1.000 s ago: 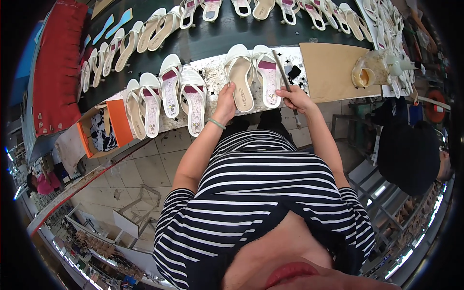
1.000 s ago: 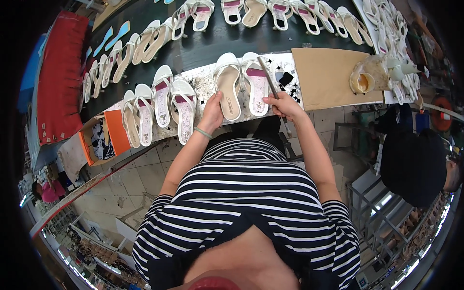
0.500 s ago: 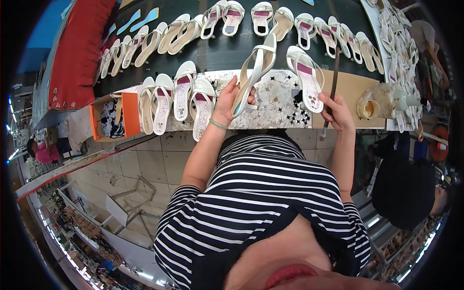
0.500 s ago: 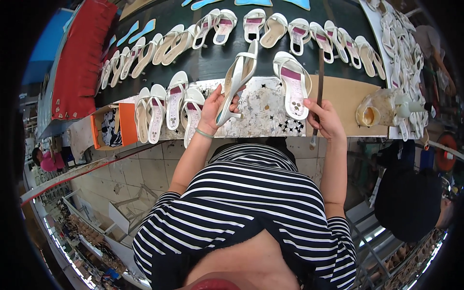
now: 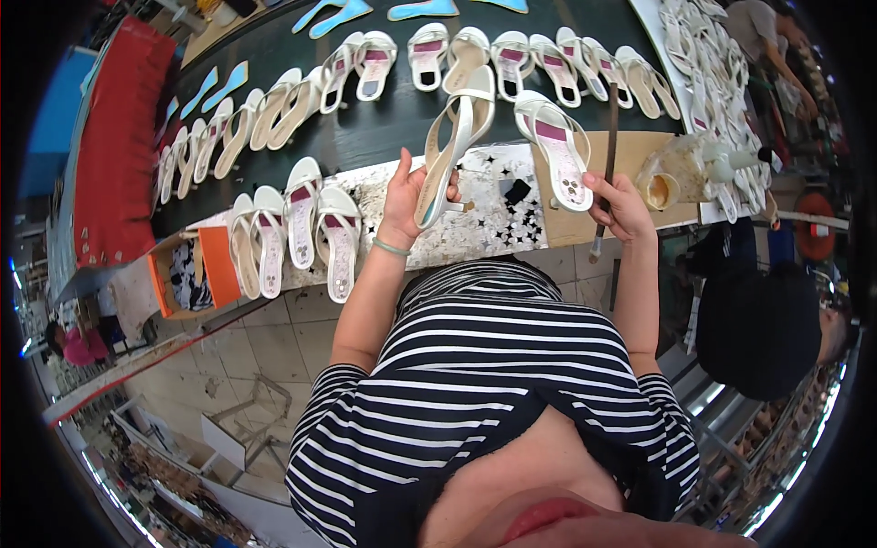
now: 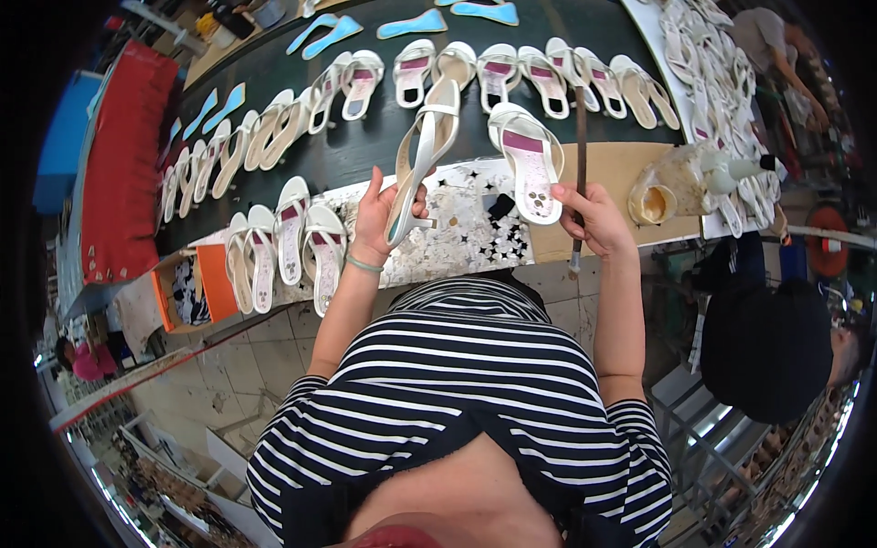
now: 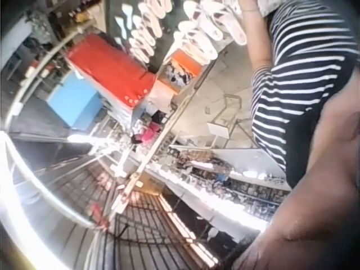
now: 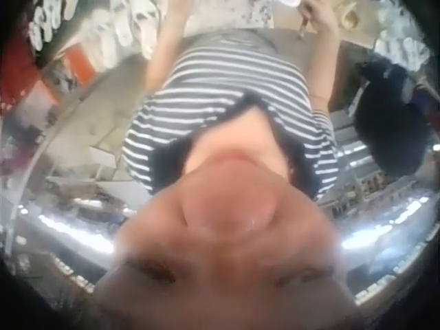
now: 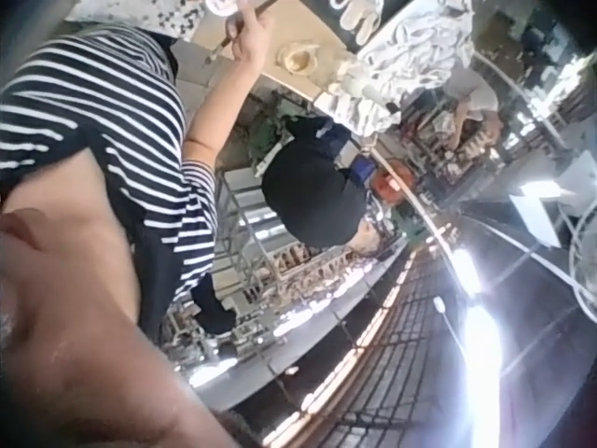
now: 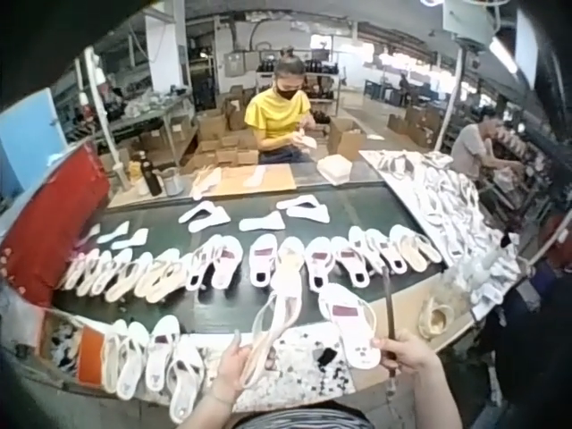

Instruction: Applying adhesive or paint to the edges and inner soles of white sandals using a small brush.

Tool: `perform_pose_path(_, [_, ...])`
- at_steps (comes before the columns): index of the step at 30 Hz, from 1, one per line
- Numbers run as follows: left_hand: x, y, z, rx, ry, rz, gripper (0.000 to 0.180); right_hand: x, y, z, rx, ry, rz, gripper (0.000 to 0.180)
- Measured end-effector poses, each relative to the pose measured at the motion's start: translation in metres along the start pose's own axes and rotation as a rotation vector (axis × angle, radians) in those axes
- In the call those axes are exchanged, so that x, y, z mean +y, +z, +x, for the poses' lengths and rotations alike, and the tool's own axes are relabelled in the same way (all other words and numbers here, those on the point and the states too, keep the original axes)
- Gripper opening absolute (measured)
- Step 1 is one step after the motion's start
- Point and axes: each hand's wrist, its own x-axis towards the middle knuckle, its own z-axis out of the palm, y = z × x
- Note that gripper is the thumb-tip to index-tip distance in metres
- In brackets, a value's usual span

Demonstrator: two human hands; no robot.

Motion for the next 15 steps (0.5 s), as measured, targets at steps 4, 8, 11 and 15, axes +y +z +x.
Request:
perform_pose_path(4, [-0.005, 0.007, 0.013, 0.029, 0.024, 0.082, 0.084, 0.005, -0.017, 0.001, 0.0, 0.009, -0.019, 0.027])
perform_pose_path(8, [-0.011, 0.016, 0.024, 0.034, 0.027, 0.129, 0.088, 0.011, -0.028, -0.002, 0.088, 0.017, -0.069, 0.028])
perform_pose_path(11, [-0.013, 0.02, 0.031, 0.009, 0.017, 0.121, 0.089, 0.026, -0.042, 0.0, 0.131, 0.055, -0.125, 0.027])
perform_pose_path(15, [-0.015, 0.029, 0.037, -0.041, 0.01, 0.085, 0.089, 0.062, -0.068, 0.013, 0.169, 0.147, -0.057, 0.024])
